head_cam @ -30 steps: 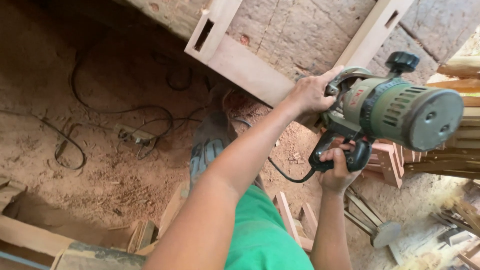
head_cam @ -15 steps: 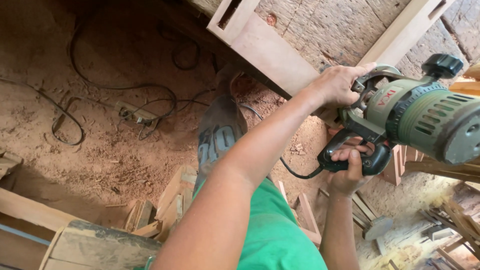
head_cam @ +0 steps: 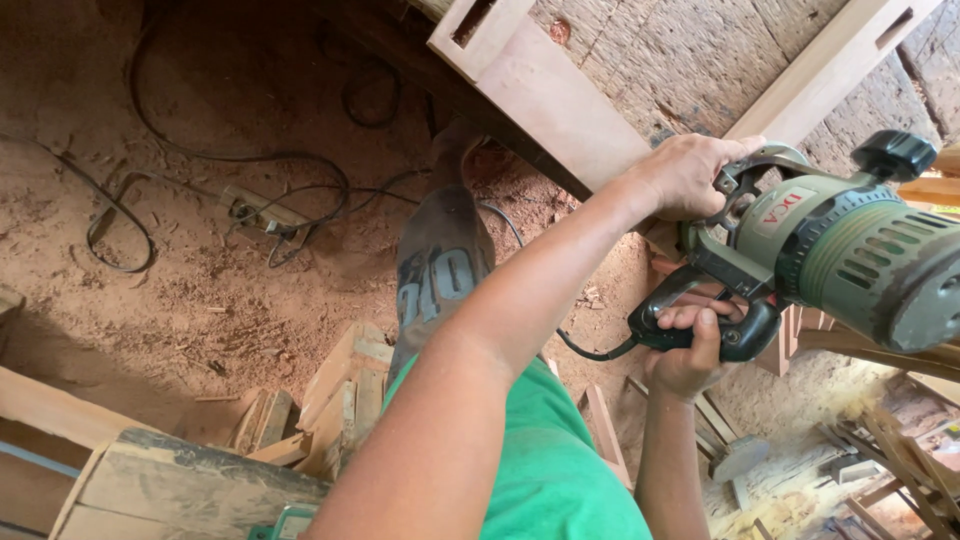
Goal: Use a wood router to shape and route the edges of wooden frame components.
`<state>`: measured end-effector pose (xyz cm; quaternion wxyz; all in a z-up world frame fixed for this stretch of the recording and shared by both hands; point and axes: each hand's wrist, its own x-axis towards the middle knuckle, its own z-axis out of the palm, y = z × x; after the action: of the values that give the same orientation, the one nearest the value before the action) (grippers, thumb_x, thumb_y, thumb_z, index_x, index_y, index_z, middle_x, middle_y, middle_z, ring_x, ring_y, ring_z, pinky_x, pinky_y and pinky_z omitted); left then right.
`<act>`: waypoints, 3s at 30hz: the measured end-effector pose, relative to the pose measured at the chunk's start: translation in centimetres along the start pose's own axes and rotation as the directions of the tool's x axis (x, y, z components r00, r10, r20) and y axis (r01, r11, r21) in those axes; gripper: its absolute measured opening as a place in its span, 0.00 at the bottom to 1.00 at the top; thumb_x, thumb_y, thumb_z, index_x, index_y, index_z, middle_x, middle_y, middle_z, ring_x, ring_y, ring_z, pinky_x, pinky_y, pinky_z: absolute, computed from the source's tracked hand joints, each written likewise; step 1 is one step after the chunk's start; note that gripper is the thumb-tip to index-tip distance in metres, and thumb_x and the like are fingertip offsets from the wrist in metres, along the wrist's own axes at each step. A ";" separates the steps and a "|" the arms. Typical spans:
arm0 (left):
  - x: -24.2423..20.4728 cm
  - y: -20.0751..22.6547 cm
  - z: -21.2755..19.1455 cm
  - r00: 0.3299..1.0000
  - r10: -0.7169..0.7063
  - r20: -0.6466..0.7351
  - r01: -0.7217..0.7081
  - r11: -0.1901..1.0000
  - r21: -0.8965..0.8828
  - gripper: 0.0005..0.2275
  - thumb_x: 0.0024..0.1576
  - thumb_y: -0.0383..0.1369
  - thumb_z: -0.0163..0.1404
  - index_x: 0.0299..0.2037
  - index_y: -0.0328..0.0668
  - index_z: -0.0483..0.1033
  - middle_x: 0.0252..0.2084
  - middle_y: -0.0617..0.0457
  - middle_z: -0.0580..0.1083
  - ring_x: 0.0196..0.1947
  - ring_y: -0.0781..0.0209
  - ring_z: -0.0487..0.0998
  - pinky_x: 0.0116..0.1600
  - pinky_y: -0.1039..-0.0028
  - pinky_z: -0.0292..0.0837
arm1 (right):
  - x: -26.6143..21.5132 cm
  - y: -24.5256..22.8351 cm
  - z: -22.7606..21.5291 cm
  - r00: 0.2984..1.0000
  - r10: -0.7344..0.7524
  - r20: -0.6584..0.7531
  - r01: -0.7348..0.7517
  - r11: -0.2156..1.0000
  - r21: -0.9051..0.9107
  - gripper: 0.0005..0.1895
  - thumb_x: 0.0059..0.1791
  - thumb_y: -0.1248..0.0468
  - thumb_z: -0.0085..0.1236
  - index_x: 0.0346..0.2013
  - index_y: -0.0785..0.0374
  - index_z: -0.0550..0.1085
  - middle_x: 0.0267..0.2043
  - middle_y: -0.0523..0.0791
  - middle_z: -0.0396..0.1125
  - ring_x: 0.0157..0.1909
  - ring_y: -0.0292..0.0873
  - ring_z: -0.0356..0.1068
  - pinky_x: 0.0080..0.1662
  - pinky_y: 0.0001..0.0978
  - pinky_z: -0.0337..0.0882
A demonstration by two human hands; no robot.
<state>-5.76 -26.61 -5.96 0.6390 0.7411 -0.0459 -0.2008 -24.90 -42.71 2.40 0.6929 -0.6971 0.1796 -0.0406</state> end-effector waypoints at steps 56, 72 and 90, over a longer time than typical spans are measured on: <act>-3.9 -1.5 -11.5 0.925 -0.026 -0.379 0.328 0.558 0.762 0.33 0.51 0.37 0.40 0.72 0.46 0.60 0.73 0.39 0.57 0.76 0.37 0.46 0.72 0.35 0.37 | 10.2 -1.6 3.2 0.988 -0.135 -0.078 0.133 0.990 -0.037 0.10 0.51 0.75 0.53 0.46 0.67 0.69 0.16 0.49 0.57 0.17 0.49 0.66 0.31 0.42 0.73; -4.2 -0.2 -12.0 0.931 -0.056 -0.361 0.331 0.548 0.768 0.33 0.51 0.38 0.37 0.72 0.46 0.60 0.72 0.40 0.57 0.76 0.38 0.47 0.70 0.40 0.38 | 15.4 -3.8 5.8 0.987 -0.146 -0.062 0.141 0.987 -0.077 0.08 0.51 0.73 0.54 0.44 0.64 0.69 0.17 0.48 0.58 0.18 0.46 0.66 0.30 0.38 0.71; -3.9 -0.7 -11.9 0.929 -0.080 -0.362 0.337 0.585 0.738 0.32 0.52 0.38 0.38 0.72 0.45 0.60 0.73 0.40 0.56 0.76 0.38 0.46 0.71 0.41 0.38 | 22.7 -3.3 6.1 0.992 -0.089 -0.089 0.087 0.996 -0.027 0.07 0.51 0.71 0.55 0.42 0.60 0.70 0.17 0.46 0.57 0.17 0.45 0.65 0.29 0.37 0.72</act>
<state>-5.24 -14.15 -4.46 0.2180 0.9666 0.0530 -0.1235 -1.25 -43.90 1.04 0.6735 -0.7098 0.1803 -0.1005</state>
